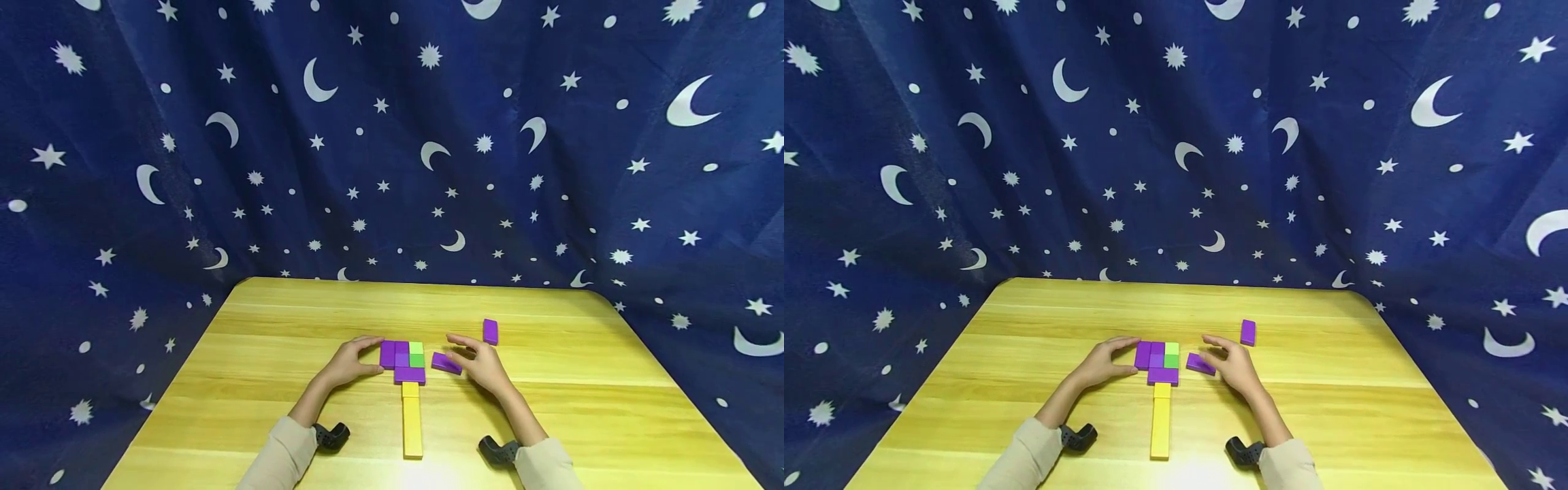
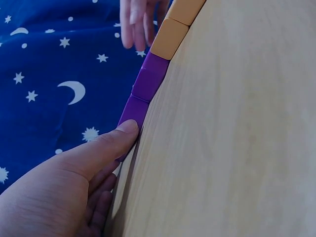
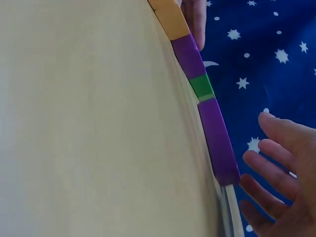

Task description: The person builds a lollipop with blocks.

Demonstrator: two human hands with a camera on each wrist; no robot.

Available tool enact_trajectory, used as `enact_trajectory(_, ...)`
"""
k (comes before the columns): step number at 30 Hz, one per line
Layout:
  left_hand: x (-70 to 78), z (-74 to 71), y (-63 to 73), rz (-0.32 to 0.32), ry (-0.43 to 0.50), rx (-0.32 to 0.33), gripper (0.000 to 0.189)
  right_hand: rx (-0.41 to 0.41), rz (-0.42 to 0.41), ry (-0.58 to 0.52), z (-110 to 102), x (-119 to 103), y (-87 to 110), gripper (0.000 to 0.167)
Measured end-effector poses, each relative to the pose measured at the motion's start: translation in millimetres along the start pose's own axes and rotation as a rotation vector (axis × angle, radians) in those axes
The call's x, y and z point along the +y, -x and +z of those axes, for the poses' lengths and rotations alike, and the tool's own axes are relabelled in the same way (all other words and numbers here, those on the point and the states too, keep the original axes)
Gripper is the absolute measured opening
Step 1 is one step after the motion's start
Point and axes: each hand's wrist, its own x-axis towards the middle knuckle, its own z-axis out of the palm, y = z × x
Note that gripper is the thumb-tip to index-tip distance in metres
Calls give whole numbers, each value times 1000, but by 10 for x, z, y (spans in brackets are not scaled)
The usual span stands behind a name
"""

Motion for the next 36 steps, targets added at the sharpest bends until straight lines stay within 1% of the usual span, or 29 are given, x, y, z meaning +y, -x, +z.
enact_trajectory(4,-11,1,-3,2,-6,-1,67,33,22,37,-59,46,95,43)
enact_trajectory(6,-14,-5,-5,5,-3,5,66,41,20,65,-71,81,125,43)
enact_trajectory(13,5,-12,5,-9,-3,1,67,28,45,108,-84,177,234,40)
enact_trajectory(16,21,-10,3,-10,-4,0,67,32,34,124,-85,189,269,40)
enact_trajectory(21,40,-23,2,4,-2,3,66,60,-13,155,-68,197,283,37)
enact_trajectory(25,41,-29,-1,-5,-6,0,66,74,-30,182,-62,212,282,35)
enact_trajectory(28,37,-26,-2,-14,-6,-3,67,78,-22,183,-61,210,283,33)
enact_trajectory(31,34,-19,-3,-9,-7,-4,67,82,-13,179,-61,204,285,32)
enact_trajectory(36,32,-9,1,-13,-2,-2,66,94,0,142,-64,210,269,30)
